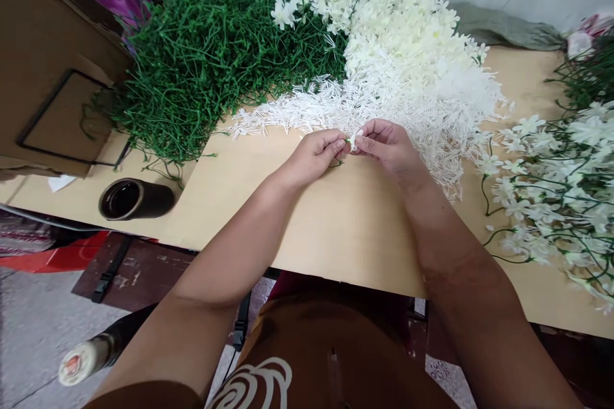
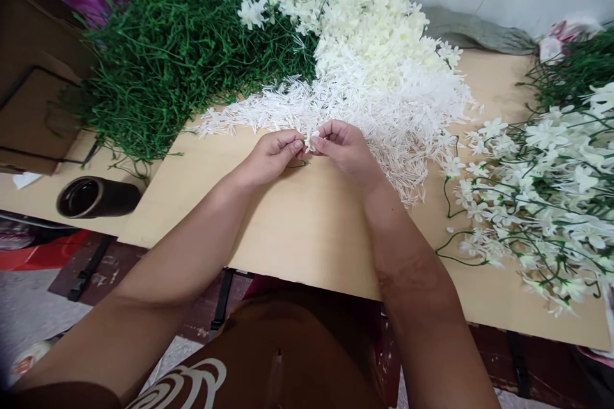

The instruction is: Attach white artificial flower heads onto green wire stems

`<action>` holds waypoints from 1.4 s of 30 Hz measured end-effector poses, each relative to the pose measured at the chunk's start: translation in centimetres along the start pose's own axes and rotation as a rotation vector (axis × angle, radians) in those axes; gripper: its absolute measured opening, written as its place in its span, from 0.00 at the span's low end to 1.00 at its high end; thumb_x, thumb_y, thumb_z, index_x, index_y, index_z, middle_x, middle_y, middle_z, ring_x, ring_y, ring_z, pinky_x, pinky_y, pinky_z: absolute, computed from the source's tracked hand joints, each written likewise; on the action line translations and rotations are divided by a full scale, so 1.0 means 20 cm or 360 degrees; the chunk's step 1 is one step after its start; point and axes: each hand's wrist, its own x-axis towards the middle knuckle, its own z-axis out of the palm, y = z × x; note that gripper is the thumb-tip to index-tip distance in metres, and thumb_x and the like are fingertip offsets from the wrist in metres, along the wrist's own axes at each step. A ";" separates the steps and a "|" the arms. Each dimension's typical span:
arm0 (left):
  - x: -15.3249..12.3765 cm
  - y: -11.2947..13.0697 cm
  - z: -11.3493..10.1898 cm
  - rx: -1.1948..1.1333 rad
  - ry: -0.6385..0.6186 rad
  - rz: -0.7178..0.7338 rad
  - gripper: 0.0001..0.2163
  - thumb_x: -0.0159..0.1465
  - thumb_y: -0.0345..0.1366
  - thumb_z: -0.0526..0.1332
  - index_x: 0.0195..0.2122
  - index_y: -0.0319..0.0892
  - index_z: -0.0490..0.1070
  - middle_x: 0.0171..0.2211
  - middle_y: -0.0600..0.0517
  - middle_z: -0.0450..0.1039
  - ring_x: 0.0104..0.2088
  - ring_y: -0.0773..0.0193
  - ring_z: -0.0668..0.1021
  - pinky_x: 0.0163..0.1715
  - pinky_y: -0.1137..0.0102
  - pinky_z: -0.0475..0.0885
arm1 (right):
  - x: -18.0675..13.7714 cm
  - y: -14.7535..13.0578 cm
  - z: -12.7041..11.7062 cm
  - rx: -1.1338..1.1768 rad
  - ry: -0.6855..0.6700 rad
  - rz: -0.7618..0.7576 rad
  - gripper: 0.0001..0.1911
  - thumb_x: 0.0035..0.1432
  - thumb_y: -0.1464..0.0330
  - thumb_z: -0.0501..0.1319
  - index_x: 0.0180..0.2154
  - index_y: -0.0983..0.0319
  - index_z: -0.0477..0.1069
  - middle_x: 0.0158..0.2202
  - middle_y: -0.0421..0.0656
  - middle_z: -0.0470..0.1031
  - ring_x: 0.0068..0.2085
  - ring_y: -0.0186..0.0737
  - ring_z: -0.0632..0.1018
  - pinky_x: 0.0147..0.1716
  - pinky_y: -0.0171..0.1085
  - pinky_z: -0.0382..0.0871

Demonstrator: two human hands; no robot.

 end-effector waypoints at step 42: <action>0.02 -0.04 -0.01 0.0372 -0.0224 0.0024 0.12 0.64 0.36 0.54 0.23 0.41 0.64 0.20 0.56 0.61 0.26 0.68 0.67 0.29 0.72 0.62 | 0.01 0.09 0.03 -0.0198 0.0080 0.0040 0.24 0.40 0.53 0.76 0.27 0.59 0.67 0.25 0.36 0.73 0.30 0.36 0.78 0.34 0.39 0.74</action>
